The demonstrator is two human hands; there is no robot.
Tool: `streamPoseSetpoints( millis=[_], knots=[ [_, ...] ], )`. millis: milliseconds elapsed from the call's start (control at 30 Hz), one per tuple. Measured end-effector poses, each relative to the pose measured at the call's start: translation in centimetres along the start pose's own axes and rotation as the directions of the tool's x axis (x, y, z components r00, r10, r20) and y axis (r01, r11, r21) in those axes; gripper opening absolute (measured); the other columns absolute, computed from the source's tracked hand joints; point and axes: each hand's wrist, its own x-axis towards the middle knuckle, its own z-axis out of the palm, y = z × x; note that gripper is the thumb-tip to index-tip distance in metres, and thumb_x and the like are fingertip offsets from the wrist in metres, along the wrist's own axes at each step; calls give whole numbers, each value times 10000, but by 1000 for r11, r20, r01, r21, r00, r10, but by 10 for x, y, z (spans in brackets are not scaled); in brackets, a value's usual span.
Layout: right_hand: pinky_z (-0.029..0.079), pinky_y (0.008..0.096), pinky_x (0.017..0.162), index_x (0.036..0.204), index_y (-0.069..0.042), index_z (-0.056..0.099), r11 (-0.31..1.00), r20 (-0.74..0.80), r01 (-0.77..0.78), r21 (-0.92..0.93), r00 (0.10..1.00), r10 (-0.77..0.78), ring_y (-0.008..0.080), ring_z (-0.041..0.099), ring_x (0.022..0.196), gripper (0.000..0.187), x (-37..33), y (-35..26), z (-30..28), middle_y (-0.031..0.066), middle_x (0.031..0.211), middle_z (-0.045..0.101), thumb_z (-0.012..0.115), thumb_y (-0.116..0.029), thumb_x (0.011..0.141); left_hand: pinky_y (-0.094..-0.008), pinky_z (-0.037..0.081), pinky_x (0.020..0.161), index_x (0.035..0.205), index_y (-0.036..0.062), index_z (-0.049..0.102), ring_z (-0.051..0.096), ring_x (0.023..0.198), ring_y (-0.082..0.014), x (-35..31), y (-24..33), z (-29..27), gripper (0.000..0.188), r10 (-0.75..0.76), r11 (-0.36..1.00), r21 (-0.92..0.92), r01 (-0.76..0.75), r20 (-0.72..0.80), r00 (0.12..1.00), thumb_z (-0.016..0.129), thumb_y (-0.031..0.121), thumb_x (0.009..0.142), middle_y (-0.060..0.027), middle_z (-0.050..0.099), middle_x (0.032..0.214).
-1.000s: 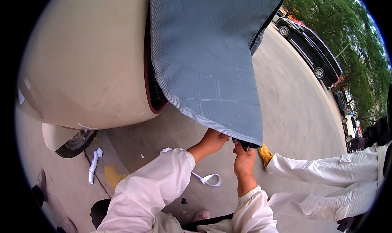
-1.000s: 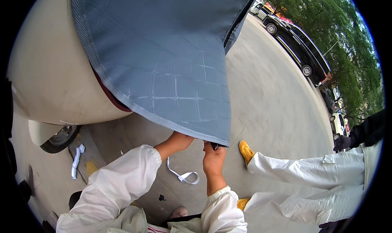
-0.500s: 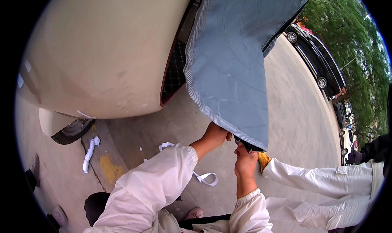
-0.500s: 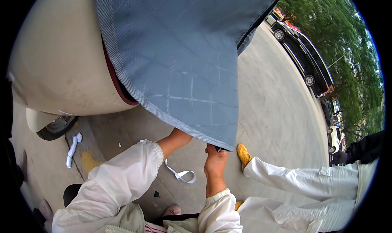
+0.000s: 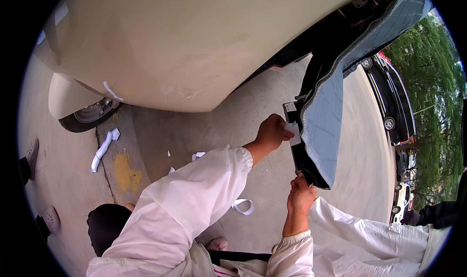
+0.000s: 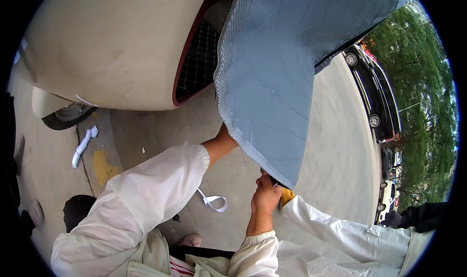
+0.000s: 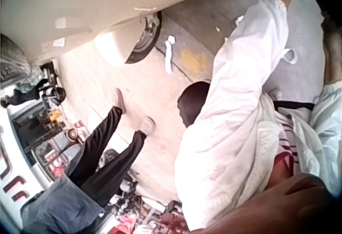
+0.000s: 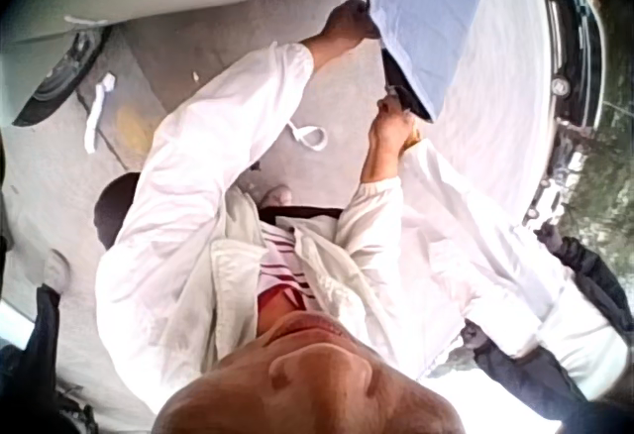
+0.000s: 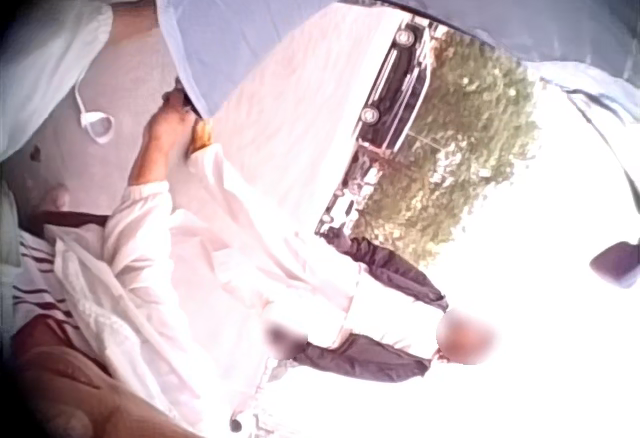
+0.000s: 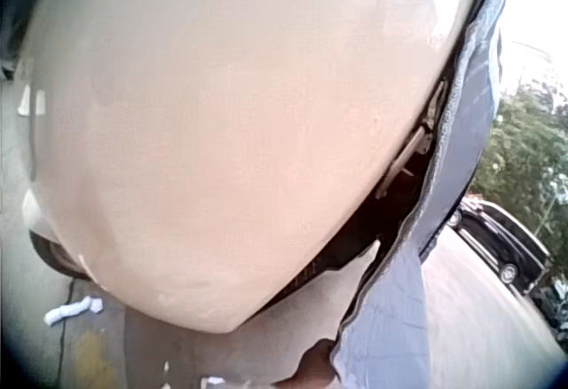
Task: The person installs a gray weather cover onto a parked scooter. They attach the cover to the frame, secure the top and sides with straps, and fasten the lower edges around the scooter's body.
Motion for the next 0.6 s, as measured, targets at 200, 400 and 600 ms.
streamPoseSetpoints(
  millis=[200,400,600],
  knots=[
    [427,267,659,996,-84,664,999,38,52,-8,998,-52,78,541,732,119,6,13,-17,35,963,682,696,-14,906,-359,581,679,1054,-20,502,740,728,-224,27,15,-9,143,33,988,152,-6,-181,983,419,95,1066,-168,723,819],
    [428,259,657,1003,-97,669,999,69,44,1,997,-44,70,545,737,133,16,17,-30,25,956,682,697,-9,907,-334,594,737,1085,-25,491,749,858,-221,77,12,-28,136,126,984,159,-84,-276,953,405,77,1061,-179,700,922],
    [406,251,591,992,-57,637,999,35,50,5,998,-50,93,527,696,139,14,15,-18,25,897,645,653,39,893,-380,554,814,1064,-4,522,735,846,-243,104,7,-39,135,399,872,437,-221,-373,838,436,99,1047,-168,734,913]
  ],
)
